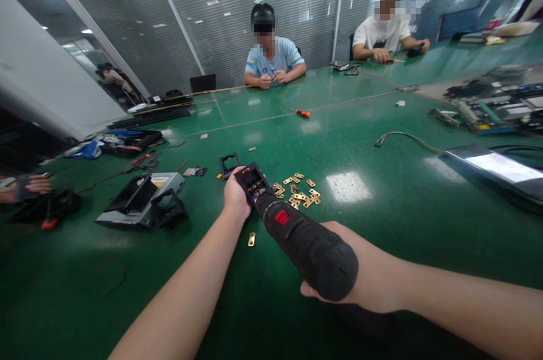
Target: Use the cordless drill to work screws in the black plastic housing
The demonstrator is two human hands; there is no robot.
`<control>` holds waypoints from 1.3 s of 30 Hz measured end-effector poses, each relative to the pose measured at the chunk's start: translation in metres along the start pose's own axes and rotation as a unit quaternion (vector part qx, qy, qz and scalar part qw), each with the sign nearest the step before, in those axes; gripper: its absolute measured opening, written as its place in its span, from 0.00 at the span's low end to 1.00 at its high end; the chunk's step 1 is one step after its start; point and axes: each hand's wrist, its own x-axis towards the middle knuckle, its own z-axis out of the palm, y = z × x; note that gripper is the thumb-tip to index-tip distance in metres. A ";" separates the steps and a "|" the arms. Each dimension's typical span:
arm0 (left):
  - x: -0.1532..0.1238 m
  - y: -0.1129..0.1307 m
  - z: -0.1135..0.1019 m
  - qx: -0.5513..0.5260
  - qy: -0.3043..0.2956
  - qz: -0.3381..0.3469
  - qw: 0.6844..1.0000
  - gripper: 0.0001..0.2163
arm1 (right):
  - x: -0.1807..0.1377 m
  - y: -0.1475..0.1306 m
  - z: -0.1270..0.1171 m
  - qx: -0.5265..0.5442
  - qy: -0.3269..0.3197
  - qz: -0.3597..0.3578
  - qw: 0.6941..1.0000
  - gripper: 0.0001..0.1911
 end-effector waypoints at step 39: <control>0.006 -0.003 -0.004 -0.011 0.000 -0.026 1.000 0.06 | -0.002 -0.002 0.001 -0.026 0.007 -0.016 1.000 0.12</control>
